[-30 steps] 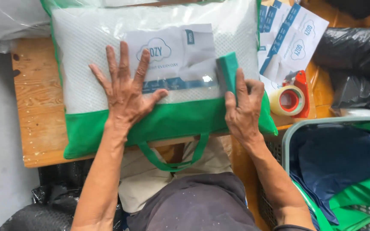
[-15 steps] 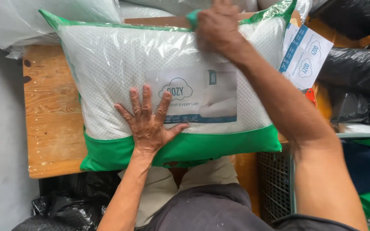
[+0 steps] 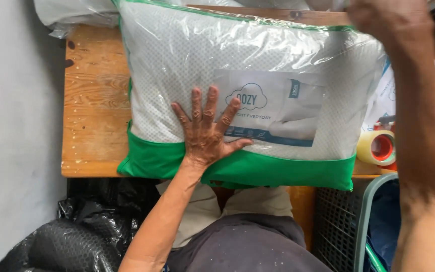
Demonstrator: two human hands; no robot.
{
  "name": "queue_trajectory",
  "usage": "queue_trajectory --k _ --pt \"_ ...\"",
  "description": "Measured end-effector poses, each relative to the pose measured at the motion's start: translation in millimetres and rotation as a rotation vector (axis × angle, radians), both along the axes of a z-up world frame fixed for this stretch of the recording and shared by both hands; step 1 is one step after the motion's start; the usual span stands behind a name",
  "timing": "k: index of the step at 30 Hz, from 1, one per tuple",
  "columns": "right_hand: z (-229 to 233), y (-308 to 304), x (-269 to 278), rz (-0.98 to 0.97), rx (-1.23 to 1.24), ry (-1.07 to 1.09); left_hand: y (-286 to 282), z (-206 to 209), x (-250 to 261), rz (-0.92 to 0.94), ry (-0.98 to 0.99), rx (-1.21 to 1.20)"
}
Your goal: The person uses a small blue brush to wipe the surface of a pillow encased in a green and white bag. They systematically brush the top, sides, and handle area of the bag, then flip it over to brush the green underside.
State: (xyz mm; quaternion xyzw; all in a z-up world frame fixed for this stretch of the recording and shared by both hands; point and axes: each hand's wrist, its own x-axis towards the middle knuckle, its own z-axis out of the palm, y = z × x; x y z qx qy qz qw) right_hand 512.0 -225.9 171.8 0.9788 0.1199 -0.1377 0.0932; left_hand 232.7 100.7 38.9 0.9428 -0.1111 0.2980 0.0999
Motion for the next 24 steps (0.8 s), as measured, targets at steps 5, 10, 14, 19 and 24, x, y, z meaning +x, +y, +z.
queue_trajectory --k 5,10,14,19,24 --pt "-27.1 208.4 -25.9 0.040 0.080 -0.010 3.1 -0.4 -0.5 -0.016 0.026 -0.004" --pt "-96.8 407.6 8.3 0.394 0.727 -0.292 2.7 -29.3 6.9 -0.066 0.002 -0.057" --pt "-119.1 531.3 -4.4 0.775 0.968 -0.630 9.5 -31.5 17.3 -0.051 0.009 -0.065" --pt "-80.3 477.3 -40.4 0.622 0.770 -1.024 1.1 -38.8 11.8 -0.035 0.070 -0.117" --pt "-40.4 240.1 -82.1 0.344 0.261 -0.558 2.7 -6.4 14.4 -0.008 0.057 -0.018"
